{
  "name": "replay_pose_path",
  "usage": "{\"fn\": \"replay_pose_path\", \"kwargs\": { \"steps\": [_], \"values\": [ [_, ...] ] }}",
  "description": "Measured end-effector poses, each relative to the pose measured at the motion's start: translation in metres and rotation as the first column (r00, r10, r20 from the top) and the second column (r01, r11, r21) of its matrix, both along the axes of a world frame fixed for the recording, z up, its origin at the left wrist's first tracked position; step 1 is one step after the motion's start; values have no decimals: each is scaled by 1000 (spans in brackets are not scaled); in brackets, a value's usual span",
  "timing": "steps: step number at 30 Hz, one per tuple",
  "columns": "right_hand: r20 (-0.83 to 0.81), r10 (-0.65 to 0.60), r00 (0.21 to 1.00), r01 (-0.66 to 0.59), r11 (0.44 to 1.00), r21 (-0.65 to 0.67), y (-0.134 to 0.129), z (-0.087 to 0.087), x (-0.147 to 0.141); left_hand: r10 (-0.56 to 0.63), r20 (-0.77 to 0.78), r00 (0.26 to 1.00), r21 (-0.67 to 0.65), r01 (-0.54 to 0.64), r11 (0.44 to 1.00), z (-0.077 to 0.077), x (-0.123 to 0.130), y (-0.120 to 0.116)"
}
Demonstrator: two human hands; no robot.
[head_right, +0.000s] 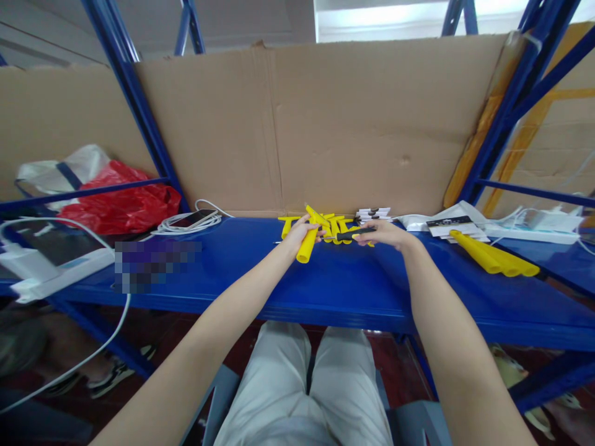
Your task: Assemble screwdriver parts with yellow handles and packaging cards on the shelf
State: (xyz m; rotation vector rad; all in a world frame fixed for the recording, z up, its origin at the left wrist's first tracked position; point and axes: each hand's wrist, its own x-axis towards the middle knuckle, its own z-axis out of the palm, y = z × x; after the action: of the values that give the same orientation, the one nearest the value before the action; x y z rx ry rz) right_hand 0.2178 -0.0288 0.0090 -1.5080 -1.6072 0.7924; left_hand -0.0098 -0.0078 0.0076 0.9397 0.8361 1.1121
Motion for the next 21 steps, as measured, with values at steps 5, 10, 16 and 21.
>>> {"fn": "replay_pose_path", "kwargs": {
  "steps": [5,10,16,21],
  "values": [
    [-456,-75,887,139,984,108,0,8,3,12,-10,1000,-2,-12,1000,-1,0,2],
    [-711,-77,699,311,928,205,1,17,5,8,-27,1000,-8,-8,1000,-3,0,6],
    [-747,-308,589,595,791,143,3,20,8,4,-61,998,-9,-4,1000,-5,1,7],
    [-653,-471,593,701,701,131,4,15,11,-18,-77,997,11,19,1000,-6,1,6]
  ]
}}
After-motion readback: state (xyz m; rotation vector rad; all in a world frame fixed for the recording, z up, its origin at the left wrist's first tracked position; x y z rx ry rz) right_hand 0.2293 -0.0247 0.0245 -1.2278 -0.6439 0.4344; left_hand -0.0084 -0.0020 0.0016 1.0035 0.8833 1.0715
